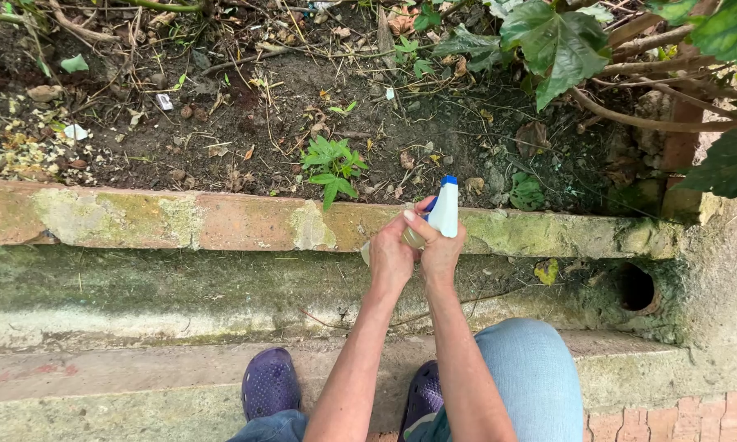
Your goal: Using a spray bottle to water or apply solution to various plants and flowers in a garden.
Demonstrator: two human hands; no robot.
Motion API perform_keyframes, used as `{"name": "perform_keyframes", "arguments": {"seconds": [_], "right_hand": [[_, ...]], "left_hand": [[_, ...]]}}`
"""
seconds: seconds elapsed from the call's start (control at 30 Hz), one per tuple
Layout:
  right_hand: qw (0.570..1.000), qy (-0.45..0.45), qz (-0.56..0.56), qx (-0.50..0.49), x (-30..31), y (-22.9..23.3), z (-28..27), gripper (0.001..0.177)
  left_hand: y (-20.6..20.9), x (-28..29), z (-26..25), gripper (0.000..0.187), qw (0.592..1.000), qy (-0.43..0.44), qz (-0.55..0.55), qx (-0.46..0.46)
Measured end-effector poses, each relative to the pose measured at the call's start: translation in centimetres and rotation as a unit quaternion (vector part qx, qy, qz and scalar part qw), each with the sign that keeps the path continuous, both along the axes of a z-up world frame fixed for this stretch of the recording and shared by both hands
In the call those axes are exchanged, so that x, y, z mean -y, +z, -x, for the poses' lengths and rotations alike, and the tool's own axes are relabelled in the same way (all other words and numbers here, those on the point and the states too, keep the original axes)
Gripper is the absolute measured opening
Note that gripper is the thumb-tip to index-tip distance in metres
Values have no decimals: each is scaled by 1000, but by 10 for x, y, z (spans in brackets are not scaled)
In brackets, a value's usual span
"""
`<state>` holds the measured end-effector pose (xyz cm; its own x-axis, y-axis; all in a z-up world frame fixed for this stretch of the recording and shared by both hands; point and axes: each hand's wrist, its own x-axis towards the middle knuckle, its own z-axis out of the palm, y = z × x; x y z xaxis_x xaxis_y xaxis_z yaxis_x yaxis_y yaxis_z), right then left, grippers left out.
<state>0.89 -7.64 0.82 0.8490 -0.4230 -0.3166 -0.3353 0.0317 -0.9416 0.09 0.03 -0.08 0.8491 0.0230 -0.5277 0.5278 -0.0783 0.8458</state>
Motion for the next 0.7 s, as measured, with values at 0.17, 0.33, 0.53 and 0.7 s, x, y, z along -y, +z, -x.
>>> {"name": "perform_keyframes", "arguments": {"seconds": [0.17, 0.33, 0.53, 0.7], "right_hand": [[998, 39, 49, 4, -9, 10, -5, 46], [999, 33, 25, 6, -4, 10, 5, 40], [997, 13, 1, 76, 5, 62, 17, 39], [996, -6, 11, 83, -6, 123, 9, 47]], "left_hand": [[-12, 0, 2, 42, 998, 53, 24, -15], [-11, 10, 12, 28, 915, 212, 344, 0], [78, -6, 11, 42, 990, 2, -24, 140], [89, 7, 15, 59, 979, -77, -96, 164]]}}
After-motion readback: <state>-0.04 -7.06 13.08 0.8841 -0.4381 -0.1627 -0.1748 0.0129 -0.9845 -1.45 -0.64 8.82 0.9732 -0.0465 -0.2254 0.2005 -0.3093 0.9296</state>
